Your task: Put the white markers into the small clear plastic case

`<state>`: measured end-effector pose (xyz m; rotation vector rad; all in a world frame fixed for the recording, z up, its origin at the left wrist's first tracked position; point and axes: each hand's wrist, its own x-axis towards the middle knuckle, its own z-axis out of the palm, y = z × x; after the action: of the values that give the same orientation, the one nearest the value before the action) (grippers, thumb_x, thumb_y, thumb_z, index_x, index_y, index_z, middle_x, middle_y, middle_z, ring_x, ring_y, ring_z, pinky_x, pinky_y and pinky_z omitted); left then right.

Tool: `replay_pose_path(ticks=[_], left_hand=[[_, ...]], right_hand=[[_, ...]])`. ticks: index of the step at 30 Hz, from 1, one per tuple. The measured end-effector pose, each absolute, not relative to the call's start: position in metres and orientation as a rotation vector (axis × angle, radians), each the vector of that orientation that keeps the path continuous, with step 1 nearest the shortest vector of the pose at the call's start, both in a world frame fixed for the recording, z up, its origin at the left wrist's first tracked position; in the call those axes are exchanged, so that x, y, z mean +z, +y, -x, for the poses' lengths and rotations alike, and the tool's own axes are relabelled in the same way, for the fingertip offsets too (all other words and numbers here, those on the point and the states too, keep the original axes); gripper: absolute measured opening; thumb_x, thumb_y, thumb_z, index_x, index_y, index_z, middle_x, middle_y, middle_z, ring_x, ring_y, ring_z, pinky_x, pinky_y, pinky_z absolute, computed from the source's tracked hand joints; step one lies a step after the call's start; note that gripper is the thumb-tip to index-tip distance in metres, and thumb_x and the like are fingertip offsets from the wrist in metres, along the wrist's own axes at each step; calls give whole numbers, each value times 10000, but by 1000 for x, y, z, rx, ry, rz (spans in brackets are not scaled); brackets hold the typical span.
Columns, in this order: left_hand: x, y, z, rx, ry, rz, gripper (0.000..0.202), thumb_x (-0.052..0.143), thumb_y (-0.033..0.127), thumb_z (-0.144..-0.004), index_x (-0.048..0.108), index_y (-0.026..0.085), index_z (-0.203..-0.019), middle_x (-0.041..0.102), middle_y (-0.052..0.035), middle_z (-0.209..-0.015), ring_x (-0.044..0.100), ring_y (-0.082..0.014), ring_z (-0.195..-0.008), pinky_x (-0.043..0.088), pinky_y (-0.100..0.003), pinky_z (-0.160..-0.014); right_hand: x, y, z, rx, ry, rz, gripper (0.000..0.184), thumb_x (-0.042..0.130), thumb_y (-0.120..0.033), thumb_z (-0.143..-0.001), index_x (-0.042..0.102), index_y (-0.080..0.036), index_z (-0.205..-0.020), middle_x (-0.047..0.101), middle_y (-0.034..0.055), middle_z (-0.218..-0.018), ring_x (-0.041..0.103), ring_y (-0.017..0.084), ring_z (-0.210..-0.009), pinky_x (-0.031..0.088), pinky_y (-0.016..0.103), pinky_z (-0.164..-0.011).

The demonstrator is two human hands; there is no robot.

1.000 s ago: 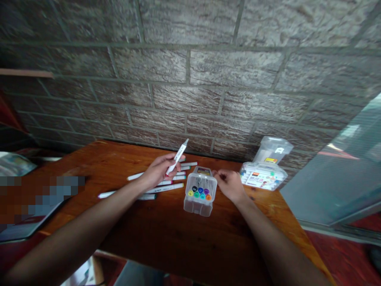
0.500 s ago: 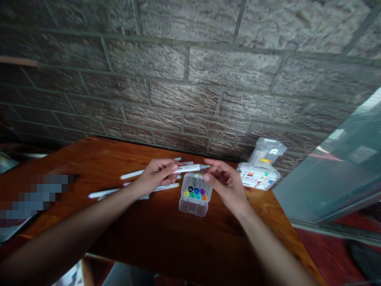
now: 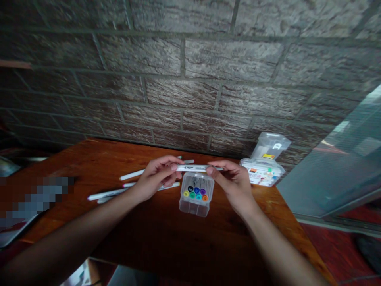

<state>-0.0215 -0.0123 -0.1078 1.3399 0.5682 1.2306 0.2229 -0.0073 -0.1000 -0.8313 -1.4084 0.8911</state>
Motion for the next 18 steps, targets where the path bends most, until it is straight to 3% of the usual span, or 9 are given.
replay_pose_path(ticks=[10,18], left_hand=[[-109,-10,26,1255,443,-1132,293,781,277,-886,836,151,-1145,822,-122,-889,560,-79,-501,406,-205,-469],[-105,-12,27,1215,345,-1117,311,738,235,-904,838,133,-1180,839,-166,-924,608,-96,-527,441,-211,-500]], right_hand=[[-96,-8,-225,1030,-1285,806,269,966,-450,-711,864,-291,-902,804,22,-712,699,164,-614,552,277,-583],[-88,-12,-223,1137,-1220,779,241,954,-440,-718,879,-273,-875,789,20,-671,493,97,-535,399,224,-500]])
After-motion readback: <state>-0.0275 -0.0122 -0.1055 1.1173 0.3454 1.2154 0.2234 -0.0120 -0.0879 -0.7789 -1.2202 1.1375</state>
